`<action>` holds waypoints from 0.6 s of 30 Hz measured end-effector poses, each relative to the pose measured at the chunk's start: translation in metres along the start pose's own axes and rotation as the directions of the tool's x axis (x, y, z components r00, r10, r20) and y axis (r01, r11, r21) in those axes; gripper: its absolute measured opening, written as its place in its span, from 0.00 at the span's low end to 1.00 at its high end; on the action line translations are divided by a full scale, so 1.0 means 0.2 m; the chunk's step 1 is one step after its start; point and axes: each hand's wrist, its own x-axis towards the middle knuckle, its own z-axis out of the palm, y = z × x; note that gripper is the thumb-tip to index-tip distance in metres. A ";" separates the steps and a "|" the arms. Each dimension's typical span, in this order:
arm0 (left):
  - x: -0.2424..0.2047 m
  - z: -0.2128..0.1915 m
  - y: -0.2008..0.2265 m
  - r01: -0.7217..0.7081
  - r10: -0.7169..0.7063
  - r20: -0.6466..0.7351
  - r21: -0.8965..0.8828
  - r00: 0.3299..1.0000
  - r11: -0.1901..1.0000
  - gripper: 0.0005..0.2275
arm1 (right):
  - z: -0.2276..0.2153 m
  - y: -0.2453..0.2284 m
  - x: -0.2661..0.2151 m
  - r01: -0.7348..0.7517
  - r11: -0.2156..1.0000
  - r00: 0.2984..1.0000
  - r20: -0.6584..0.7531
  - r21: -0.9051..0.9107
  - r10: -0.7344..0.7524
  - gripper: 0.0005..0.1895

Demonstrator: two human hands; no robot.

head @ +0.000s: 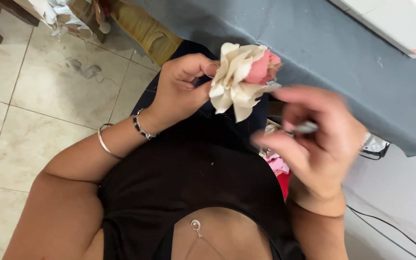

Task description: Assembling a decorative fabric flower by layering and pinning petals

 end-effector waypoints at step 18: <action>0.01 -0.03 -0.01 0.220 -0.147 0.211 -0.379 0.966 0.899 0.08 | -0.01 0.20 -0.13 0.274 0.948 0.957 -0.054 -0.163 -0.285 0.33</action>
